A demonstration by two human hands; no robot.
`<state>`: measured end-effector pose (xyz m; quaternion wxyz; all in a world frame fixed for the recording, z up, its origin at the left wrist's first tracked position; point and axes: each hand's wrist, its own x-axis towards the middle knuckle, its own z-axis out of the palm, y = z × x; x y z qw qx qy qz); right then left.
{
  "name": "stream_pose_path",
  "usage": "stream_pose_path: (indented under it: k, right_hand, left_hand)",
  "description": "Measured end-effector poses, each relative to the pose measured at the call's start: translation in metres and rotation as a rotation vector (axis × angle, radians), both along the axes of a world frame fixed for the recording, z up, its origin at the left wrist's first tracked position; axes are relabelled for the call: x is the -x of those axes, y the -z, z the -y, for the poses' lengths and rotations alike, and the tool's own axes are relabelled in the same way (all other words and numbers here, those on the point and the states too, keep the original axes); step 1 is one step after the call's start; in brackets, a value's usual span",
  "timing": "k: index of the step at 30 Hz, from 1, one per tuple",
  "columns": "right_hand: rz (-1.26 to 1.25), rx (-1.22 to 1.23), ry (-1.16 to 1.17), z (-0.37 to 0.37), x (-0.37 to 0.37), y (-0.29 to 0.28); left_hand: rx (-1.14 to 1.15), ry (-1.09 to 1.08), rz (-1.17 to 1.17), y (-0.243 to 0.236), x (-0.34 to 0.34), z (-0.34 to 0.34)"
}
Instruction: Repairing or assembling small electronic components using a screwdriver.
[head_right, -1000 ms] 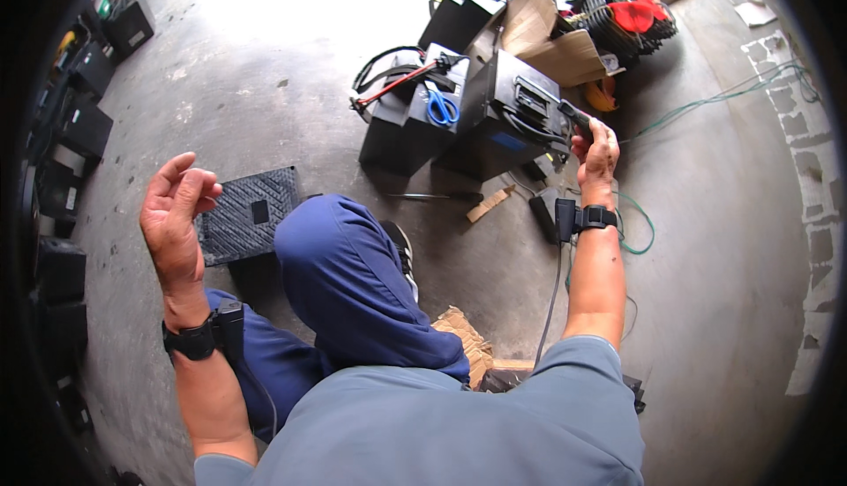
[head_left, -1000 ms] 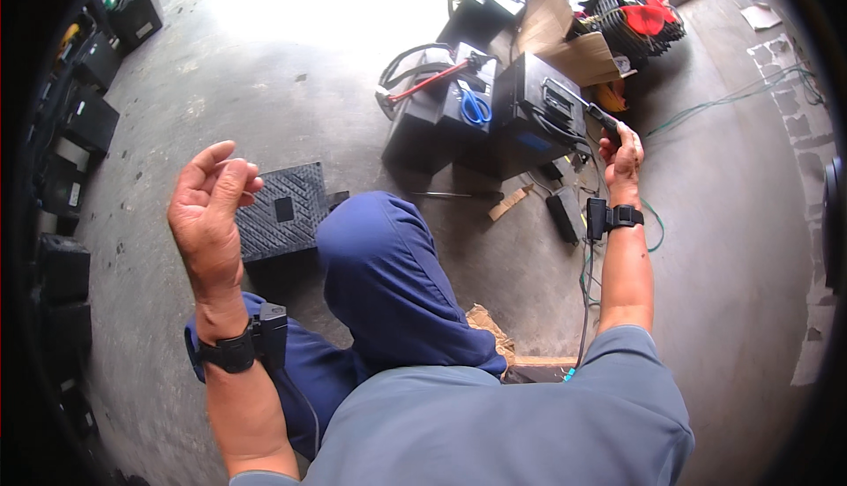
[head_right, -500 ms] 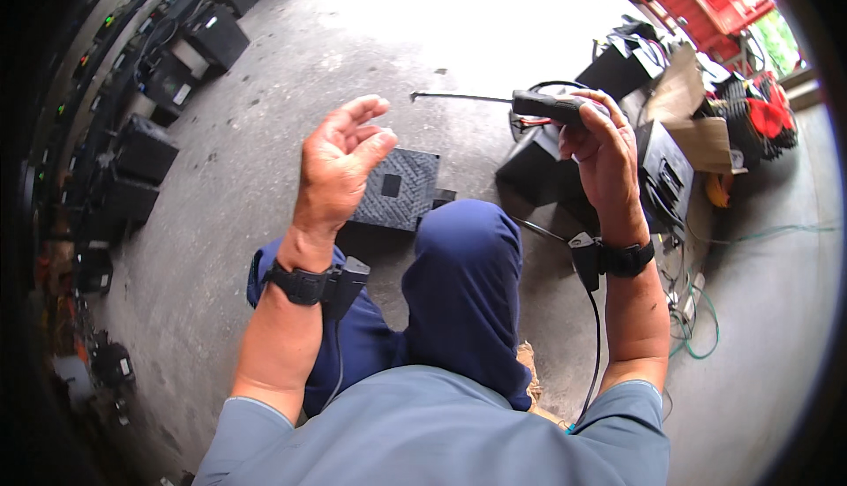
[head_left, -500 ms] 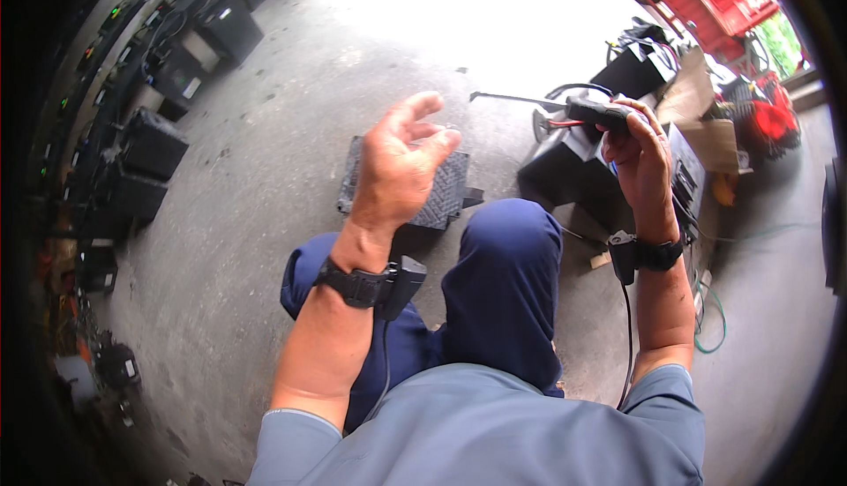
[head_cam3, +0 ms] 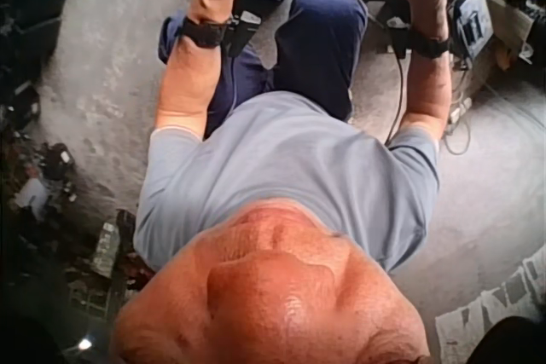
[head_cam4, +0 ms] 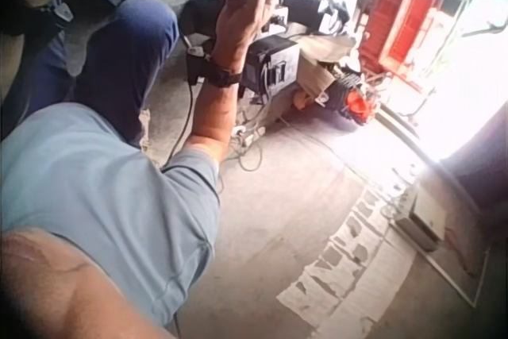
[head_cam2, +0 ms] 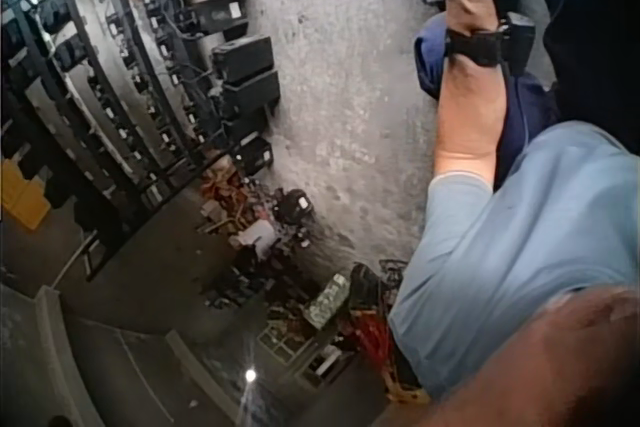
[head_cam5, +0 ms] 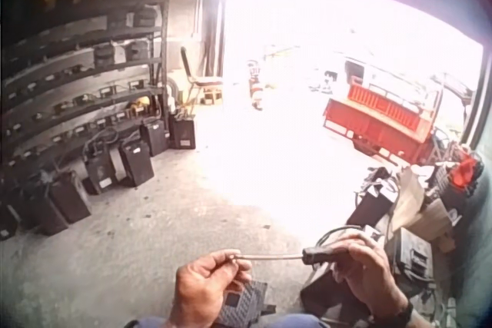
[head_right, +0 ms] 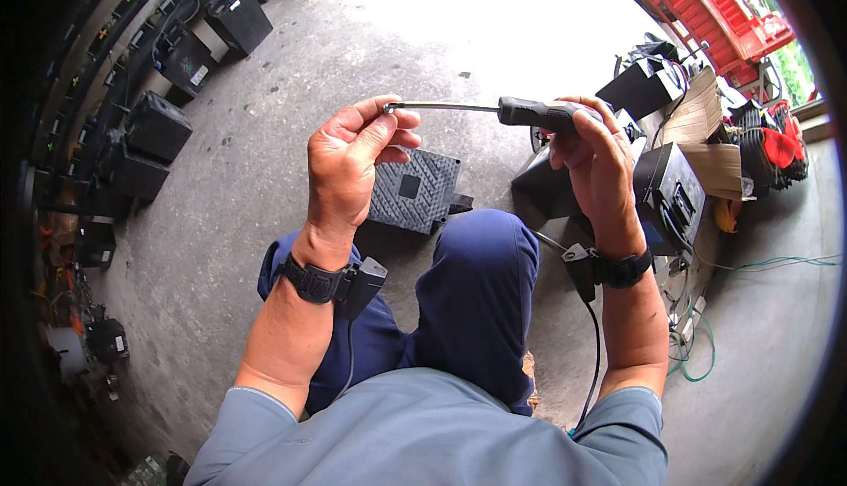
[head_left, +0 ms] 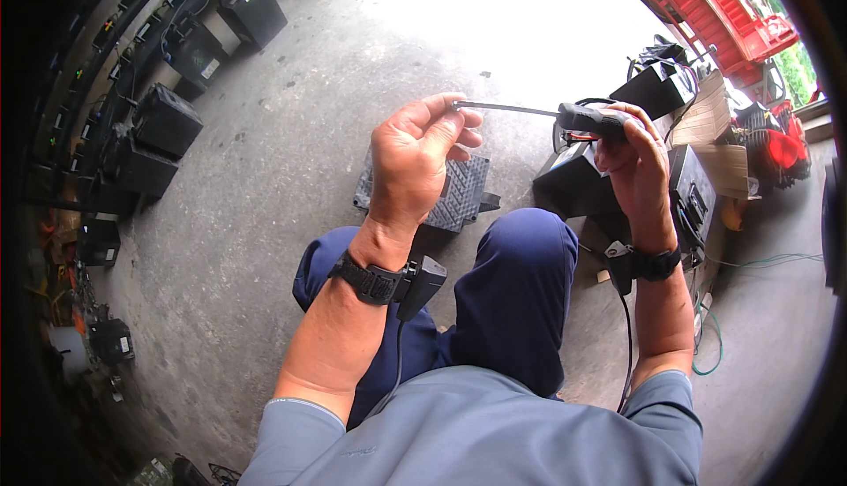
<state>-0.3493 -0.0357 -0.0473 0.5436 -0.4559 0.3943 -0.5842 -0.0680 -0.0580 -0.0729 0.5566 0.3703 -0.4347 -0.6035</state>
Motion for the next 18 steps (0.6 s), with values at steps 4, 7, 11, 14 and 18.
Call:
stream_pose_path:
  k: [4, 7, 11, 14, 18]
  right_hand:
    - [0.002, -0.01, 0.004, -0.001, 0.0, 0.002]
    - [0.006, -0.001, 0.005, -0.002, 0.001, 0.002]
    - [0.006, -0.004, -0.005, -0.003, 0.006, 0.002]
    - [-0.048, 0.006, 0.034, -0.004, 0.011, -0.005]
    - [-0.158, 0.034, 0.022, -0.005, 0.02, -0.019]
  left_hand:
    - [0.01, -0.002, 0.013, -0.001, 0.001, 0.0]
    - [0.018, 0.001, 0.011, 0.001, 0.002, 0.0]
    - [0.011, 0.005, 0.045, 0.0, 0.001, -0.001]
    - [0.031, 0.004, 0.118, -0.003, 0.003, -0.004]
    - [0.081, 0.036, 0.226, 0.001, 0.004, -0.004]
